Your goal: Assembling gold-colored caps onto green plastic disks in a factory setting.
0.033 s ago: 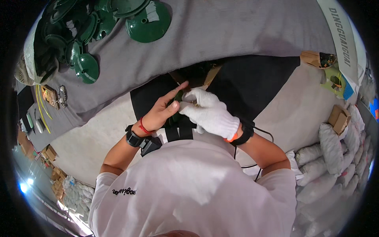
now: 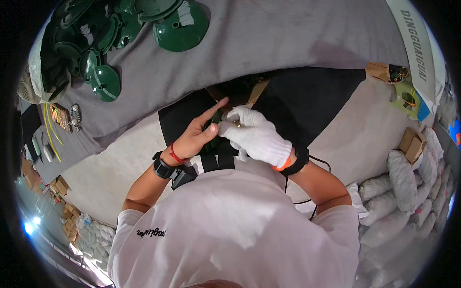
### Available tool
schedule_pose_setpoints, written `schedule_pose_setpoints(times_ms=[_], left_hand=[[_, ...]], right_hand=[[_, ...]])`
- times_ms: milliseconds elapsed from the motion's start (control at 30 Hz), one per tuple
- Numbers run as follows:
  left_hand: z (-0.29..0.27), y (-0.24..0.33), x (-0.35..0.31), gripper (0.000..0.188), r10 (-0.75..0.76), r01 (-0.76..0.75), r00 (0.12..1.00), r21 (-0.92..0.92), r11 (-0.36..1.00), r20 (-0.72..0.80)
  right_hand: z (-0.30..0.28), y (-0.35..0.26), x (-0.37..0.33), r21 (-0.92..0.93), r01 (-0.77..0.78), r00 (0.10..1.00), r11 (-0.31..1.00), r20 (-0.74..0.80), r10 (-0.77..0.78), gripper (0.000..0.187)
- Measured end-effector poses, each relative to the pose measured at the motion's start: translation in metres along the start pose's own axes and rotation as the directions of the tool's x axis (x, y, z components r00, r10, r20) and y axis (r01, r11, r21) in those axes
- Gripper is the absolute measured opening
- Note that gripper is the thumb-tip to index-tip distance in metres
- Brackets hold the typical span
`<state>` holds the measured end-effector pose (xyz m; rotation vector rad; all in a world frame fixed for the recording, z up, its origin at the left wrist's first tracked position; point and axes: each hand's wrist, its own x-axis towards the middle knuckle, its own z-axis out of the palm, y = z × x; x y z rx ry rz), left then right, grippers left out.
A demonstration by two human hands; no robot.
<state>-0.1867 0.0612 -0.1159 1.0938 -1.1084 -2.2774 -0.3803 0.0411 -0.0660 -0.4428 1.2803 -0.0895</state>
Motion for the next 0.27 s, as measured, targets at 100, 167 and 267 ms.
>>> schedule_pose_setpoints(times_ms=[100, 167, 267], left_hand=[[-0.009, -0.002, 0.004, 0.096, 0.081, -0.085, 0.995, 0.068, 0.994, 0.053], [-0.013, -0.003, 0.009, 0.095, 0.047, -0.048, 0.999, 0.056, 0.997, 0.009], [-0.022, -0.013, 0.022, 0.089, -0.186, 0.158, 0.982, -0.434, 0.887, -0.024]], right_hand=[[-0.005, 0.0, 0.007, 0.208, 0.025, 0.999, 0.978, 0.028, -0.032, 0.02], [-0.012, 0.005, 0.014, 0.353, 0.091, 0.996, 0.931, -0.014, -0.092, 0.023], [-0.013, 0.009, 0.023, 0.634, 0.201, 0.979, 0.746, -0.146, -0.14, 0.039]])
